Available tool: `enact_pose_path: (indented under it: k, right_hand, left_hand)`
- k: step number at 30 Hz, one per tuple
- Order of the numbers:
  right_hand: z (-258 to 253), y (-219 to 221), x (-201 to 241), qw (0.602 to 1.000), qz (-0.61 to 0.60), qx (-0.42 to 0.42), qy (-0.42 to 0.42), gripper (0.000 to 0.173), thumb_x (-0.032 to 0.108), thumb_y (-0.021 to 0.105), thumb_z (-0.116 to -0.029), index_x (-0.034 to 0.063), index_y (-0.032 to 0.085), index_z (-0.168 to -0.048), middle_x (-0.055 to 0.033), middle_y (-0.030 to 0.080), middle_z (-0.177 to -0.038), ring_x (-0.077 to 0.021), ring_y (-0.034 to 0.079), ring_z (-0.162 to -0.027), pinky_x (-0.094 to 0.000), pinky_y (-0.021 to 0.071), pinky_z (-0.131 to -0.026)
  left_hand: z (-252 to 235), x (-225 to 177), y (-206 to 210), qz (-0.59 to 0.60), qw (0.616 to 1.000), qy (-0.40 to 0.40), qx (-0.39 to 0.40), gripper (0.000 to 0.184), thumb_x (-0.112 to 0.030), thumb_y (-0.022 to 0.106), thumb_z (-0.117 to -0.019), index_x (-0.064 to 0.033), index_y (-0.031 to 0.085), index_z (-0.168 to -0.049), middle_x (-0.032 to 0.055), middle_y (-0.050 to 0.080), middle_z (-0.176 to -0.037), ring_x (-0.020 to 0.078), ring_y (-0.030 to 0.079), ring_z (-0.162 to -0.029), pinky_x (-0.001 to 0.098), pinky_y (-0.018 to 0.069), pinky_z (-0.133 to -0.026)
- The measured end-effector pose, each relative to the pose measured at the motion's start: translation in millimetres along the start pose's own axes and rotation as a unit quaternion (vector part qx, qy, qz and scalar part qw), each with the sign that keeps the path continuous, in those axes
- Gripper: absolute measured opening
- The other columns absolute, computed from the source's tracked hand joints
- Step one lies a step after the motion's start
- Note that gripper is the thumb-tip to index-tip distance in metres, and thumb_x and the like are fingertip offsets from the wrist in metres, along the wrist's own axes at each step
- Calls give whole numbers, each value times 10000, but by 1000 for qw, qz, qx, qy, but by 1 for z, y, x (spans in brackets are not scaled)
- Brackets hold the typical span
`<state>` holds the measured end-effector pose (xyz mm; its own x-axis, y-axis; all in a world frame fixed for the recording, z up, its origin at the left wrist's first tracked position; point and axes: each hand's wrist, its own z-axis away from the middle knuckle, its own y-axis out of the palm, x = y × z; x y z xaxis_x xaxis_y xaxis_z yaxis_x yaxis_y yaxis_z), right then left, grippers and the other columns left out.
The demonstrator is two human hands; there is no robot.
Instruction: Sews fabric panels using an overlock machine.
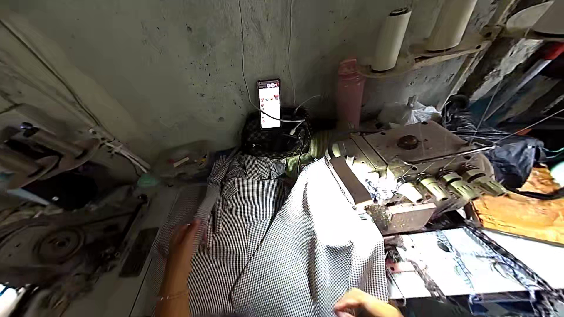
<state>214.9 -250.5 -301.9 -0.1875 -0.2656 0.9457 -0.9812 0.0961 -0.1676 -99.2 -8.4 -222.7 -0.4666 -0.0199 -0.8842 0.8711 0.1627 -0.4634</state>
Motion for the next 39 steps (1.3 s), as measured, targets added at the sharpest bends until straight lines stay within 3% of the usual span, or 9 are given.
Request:
enact_pose_path:
  k: [3, 8, 13, 22, 25, 27, 30, 33, 39]
  right_hand:
    - [-53, 52, 8, 998, -42, 33, -32, 170, 112, 644, -995, -18, 704, -1086, -135, 675, -933, -87, 565, -655, -211, 493, -609]
    - [-133, 106, 23, 901, -323, 85, 278, 401, 173, 561, -1061, 10, 498, -1422, -79, 620, -1216, -67, 635, -675, -236, 555, -573]
    - [-144, 112, 11, 914, -291, 16, 282, 130, 147, 626, -1029, 26, 617, -981, -10, 684, -813, -24, 542, -486, -180, 469, -459]
    - [-39, -21, 7, 992, 92, -84, 9, 227, 231, 693, -917, 31, 681, -810, -9, 599, -667, 13, 510, -595, -146, 412, -554]
    - [-33, -61, 7, 966, 201, -158, 30, 262, 304, 681, -907, 72, 685, -785, 12, 605, -684, 4, 525, -608, -168, 426, -555]
    - [-35, -73, 8, 955, 235, -179, 40, 282, 323, 685, -905, 62, 704, -799, -2, 619, -697, -21, 529, -607, -195, 435, -559]
    - [-40, -76, 5, 948, 249, -197, 13, 309, 351, 680, -910, 64, 692, -794, -1, 613, -706, -20, 538, -622, -189, 438, -566]
    - [-43, -79, 4, 953, 226, -202, 2, 327, 359, 691, -915, 49, 693, -810, -7, 624, -722, -9, 537, -633, -174, 436, -572]
    - [-41, -83, 5, 962, 149, -229, -7, 257, 294, 760, -872, 57, 763, -971, 13, 715, -860, 64, 585, -732, -90, 467, -668]
  left_hand:
    - [28, -18, 30, 183, 974, -81, 103, 261, -123, 384, -1100, -25, 617, -1033, 5, 713, -800, 70, 674, -645, 204, 568, -597]
    - [48, -18, 62, 267, 948, -78, 155, 276, -83, 355, -1091, -41, 616, -1014, 24, 745, -900, 70, 703, -755, 210, 574, -708]
    - [37, -14, 83, 286, 934, -103, 187, 242, -87, 382, -1089, -33, 615, -1058, 50, 754, -938, 62, 703, -747, 183, 557, -650]
    - [-97, -12, 88, 112, 990, 0, 86, 330, -244, 424, -1092, -57, 526, -1344, -1, 680, -991, 66, 663, -793, 246, 561, -689]
    - [-78, -30, 84, -178, 971, 127, 98, 624, -307, 546, -1053, 106, 392, -1495, 374, 478, -1437, 514, 473, -1340, 671, 352, -1097]
    - [-31, -51, 101, -194, 934, 290, 80, 523, -222, 624, -984, 146, 533, -1344, 430, 530, -1320, 640, 468, -1260, 778, 325, -1023]
    - [61, -71, 155, -80, 850, 484, 194, 358, -358, 672, -863, -22, 730, -974, 200, 705, -1132, 383, 639, -1125, 609, 445, -935]
    - [117, -77, 190, -84, 801, 528, 269, 358, -523, 612, -925, -241, 782, -1068, -8, 747, -1101, 187, 671, -1090, 618, 348, -978]
    - [121, -86, 196, -83, 821, 496, 270, 213, -351, 627, -927, -217, 789, -896, -52, 751, -880, 85, 690, -891, 573, 334, -972]
